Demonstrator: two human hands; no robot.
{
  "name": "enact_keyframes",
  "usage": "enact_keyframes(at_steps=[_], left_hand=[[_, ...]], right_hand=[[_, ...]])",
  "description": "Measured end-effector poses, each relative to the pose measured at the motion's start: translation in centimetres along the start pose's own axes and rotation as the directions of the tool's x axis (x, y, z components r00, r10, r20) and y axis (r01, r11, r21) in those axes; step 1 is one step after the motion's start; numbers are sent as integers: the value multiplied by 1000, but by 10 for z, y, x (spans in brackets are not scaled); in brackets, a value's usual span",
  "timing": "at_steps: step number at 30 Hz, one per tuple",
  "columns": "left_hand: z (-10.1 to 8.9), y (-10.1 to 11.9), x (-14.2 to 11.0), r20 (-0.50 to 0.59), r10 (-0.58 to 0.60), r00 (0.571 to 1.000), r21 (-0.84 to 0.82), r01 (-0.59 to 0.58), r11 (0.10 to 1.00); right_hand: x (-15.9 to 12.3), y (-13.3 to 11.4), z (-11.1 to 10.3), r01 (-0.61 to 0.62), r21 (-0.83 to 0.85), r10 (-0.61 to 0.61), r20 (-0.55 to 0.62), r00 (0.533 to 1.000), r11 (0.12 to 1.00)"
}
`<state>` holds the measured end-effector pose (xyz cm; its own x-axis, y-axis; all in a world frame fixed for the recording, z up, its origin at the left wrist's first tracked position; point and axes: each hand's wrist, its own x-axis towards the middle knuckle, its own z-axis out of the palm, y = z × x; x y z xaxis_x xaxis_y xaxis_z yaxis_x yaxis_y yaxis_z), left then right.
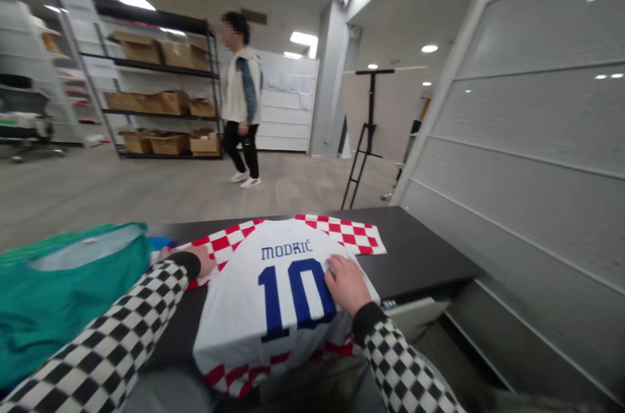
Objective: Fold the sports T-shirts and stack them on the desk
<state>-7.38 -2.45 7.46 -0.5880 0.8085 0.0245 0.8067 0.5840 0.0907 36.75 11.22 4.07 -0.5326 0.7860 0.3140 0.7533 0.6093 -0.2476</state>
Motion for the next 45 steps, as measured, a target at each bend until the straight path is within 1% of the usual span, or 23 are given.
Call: enact_keyframes(at_steps=[2, 3, 6, 7, 9, 11, 13, 15, 16, 17, 18, 20, 22, 24, 27, 29, 32, 35, 37, 39, 42, 43, 45], left_hand=[[6, 25, 6, 31, 39, 999, 44, -40, 998], [10, 38, 6, 40, 90, 995, 55, -92, 994], [30, 76, -10, 29, 282, 959, 14, -283, 959], [37, 85, -17, 23, 318, 948, -4, -318, 948], [48, 97, -29, 19, 338, 941, -26, -337, 941], [53, 101, -34, 17, 326, 945, -38, -326, 945], [54, 100, -35, 8, 317, 948, -54, -316, 947], [54, 98, -35, -2, 315, 949, -72, -314, 947], [54, 98, -34, -4, 315, 949, -81, -314, 946], [55, 98, -34, -8, 315, 949, -88, -314, 945], [56, 98, -34, -16, 313, 950, -94, -313, 945], [58, 100, -35, -43, 312, 949, -101, -315, 944], [60, 101, -35, -65, 313, 947, -99, -318, 943], [60, 101, -36, -60, 317, 946, -100, -322, 941], [58, 101, -38, -39, 315, 948, -128, -318, 939], [55, 102, -42, -31, 311, 950, -140, -312, 940], [48, 105, -45, 8, 310, 951, -109, -308, 945], [35, 109, -34, 98, 302, 948, -56, -298, 953], [23, 115, -17, 153, 294, 943, -28, -294, 955], [13, 126, 5, 178, 283, 942, -8, -286, 958], [5, 159, 34, 141, 291, 946, -1, -294, 956], [6, 173, 40, 114, 317, 942, -12, -317, 948], [12, 206, 48, 65, 398, 915, -50, -395, 917]], right_hand=[[0, -3, -2, -15, 15, 15, -4, 1000, 1000], [0, -4, -2, -18, 23, 19, -7, 1000, 1000], [-3, -5, -2, -24, 37, 25, -10, 1000, 999], [-4, -6, -2, -26, 37, 27, -11, 1000, 999], [-5, -5, -3, -25, 28, 25, 1, 1000, 999], [-2, -2, -6, 1, 15, -1, 49, 999, 1000], [5, 4, -13, 62, 21, -64, 134, 989, 998], [20, 13, -25, 143, 71, -156, 249, 956, 987], [29, 20, -31, 154, 101, -178, 297, 938, 983], [40, 27, -38, 137, 116, -168, 325, 931, 984], [52, 36, -44, 97, 110, -128, 328, 936, 989], [75, 56, -53, -23, 52, 9, 258, 966, 998], [93, 77, -55, -123, -17, 125, 162, 979, 992], [101, 99, -49, -175, -55, 181, 138, 974, 983], [98, 127, -27, -217, -104, 233, 172, 957, 971], [94, 141, -11, -221, -142, 244, 173, 954, 965], [92, 155, 4, -209, -184, 233, 124, 965, 961], [94, 159, 8, -179, -203, 199, 85, 976, 963], [94, 156, 6, -200, -205, 211, 35, 977, 958], [93, 151, 4, -249, -207, 245, -41, 969, 946], [91, 142, -2, -291, -214, 278, -87, 957, 933], [90, 140, -4, -298, -211, 288, -75, 955, 931], [89, 136, -8, -306, -194, 304, -41, 952, 932]])
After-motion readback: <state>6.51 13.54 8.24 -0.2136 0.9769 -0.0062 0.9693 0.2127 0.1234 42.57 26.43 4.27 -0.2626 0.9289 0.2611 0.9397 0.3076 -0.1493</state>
